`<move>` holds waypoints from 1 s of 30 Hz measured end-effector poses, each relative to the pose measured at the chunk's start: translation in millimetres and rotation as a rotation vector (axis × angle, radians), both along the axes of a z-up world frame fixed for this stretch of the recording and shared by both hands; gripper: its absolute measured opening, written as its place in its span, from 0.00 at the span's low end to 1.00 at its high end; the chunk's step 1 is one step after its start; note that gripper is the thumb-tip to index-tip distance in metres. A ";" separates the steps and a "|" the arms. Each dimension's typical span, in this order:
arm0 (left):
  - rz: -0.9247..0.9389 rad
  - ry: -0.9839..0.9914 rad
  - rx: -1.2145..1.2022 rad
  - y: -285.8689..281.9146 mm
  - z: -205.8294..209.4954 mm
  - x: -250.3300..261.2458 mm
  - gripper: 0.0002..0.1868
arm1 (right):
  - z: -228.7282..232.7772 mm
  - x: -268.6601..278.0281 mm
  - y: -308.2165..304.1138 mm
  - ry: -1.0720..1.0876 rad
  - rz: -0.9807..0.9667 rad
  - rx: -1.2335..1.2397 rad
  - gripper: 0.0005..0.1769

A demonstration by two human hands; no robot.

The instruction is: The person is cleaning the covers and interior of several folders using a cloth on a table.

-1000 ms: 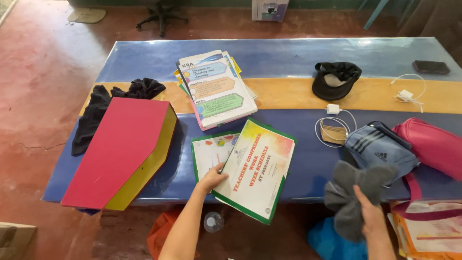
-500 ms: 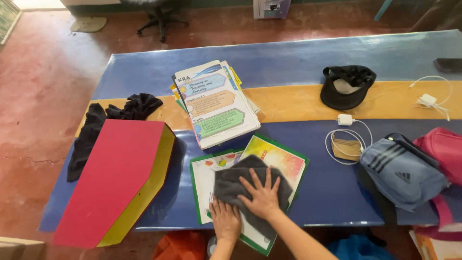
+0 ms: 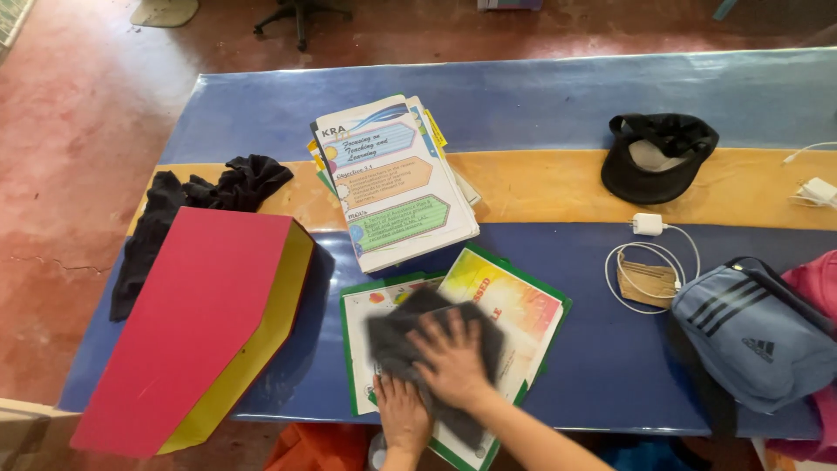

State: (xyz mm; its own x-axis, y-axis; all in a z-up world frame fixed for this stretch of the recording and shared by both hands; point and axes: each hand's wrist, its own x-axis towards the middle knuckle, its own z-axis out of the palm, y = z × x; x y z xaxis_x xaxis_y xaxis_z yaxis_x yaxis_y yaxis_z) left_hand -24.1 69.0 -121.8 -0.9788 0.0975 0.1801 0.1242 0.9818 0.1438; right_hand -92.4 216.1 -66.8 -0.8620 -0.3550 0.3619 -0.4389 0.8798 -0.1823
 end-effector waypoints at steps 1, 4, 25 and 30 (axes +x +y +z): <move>-0.001 -0.002 0.001 0.4 -0.2 0.9 0.18 | 6.9 -7.1 -1.6 -0.002 -0.001 0.001 0.35; 0.021 0.054 -0.036 3.5 9.3 -0.2 0.28 | 12.7 -42.9 2.0 -0.090 0.080 -0.022 0.30; -0.053 0.012 0.026 -6.5 43.7 1.5 0.49 | -10.5 181.0 230.0 -0.034 -0.437 0.116 0.33; -0.419 -0.308 -0.032 -30.9 80.6 24.1 0.83 | -229.8 394.8 395.6 -0.944 -0.530 0.415 0.33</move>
